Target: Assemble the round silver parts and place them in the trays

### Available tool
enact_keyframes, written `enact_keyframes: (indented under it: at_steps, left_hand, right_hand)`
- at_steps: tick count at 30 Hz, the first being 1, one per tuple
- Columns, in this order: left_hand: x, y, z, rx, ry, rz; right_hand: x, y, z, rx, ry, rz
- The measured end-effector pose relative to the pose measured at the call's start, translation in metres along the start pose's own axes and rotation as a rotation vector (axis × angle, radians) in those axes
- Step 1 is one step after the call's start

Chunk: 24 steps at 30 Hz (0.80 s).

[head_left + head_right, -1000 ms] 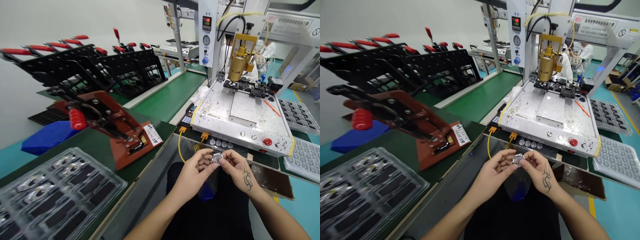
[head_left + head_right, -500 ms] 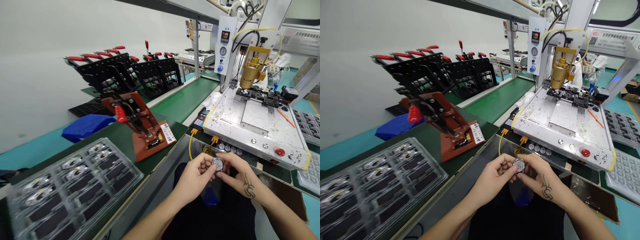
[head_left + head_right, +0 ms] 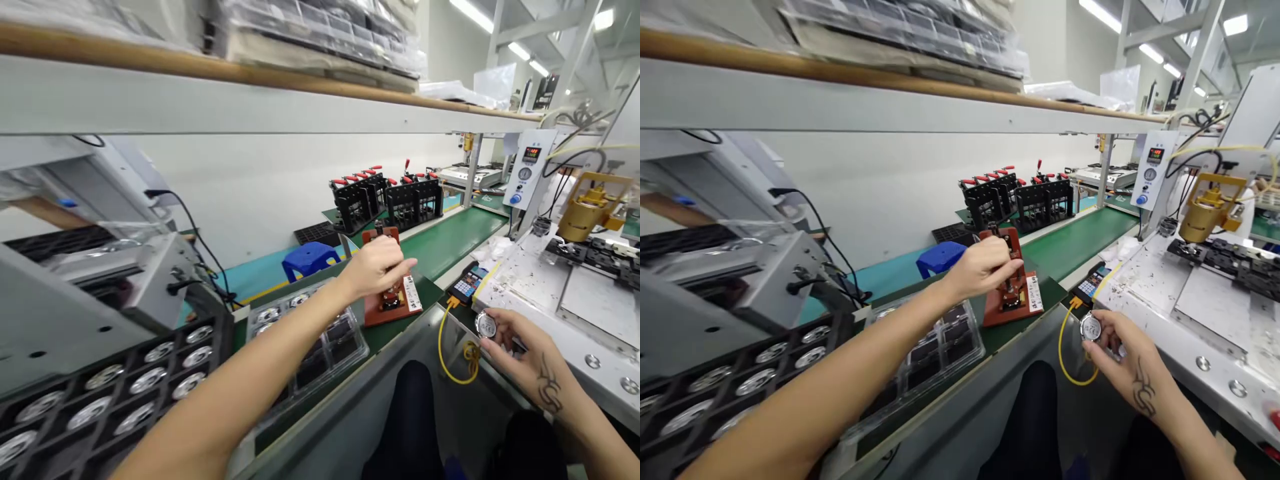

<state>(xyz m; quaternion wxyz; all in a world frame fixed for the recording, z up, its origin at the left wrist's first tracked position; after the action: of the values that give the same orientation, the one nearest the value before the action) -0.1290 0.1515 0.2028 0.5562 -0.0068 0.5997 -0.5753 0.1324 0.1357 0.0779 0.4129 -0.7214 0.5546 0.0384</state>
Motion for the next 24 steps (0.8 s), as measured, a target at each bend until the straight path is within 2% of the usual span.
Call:
enact_keyframes:
  at_steps: [2,6,8,10,12,15,18,21,24]
  left_hand:
    - [-0.01,0.002,-0.005,0.014,0.004,-0.017]
    - [-0.032,-0.019,-0.009,0.067,-0.091,0.118]
    - [-0.035,-0.017,-0.011,0.079,-0.099,0.041]
    - [-0.028,-0.002,-0.014,0.062,-0.073,-0.111]
    - [-0.017,0.013,-0.019,0.024,-0.067,-0.186]
    - [-0.012,0.015,-0.023,0.024,-0.11,-0.07]
    - [-0.026,0.004,-0.023,0.149,-0.201,0.048]
    - [-0.048,-0.017,-0.037,0.325,-0.33,0.126]
    - [-0.055,-0.052,-0.068,0.466,-0.401,0.274]
  right_hand:
    - [-0.009,0.008,0.001,-0.035,0.011,-0.009]
    - [-0.031,0.03,0.002,-0.119,0.036,-0.042]
    - [-0.038,0.036,0.002,-0.122,0.04,-0.025]
    - [-0.041,0.04,0.001,-0.112,0.041,-0.018]
    - [-0.041,0.044,0.001,-0.119,0.05,-0.033]
    - [-0.043,0.051,0.0,-0.144,0.057,-0.065]
    - [-0.052,0.058,-0.006,-0.161,0.05,-0.09]
    - [-0.062,0.068,-0.012,-0.192,0.049,-0.123]
    - [-0.066,0.077,-0.015,-0.228,0.049,-0.155]
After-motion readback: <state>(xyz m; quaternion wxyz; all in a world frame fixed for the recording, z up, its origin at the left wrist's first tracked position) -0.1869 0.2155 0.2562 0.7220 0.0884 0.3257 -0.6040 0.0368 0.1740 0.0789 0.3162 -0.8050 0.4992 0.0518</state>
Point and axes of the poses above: each hand's wrist, its own x-axis away from the middle knuckle, its own y-axis out of the palm, z = x × y, the point moved 10 cm from there along -x, towards the middle knuckle, and after that the axes turned 2 degrees about -y, right-handed, at the moved point
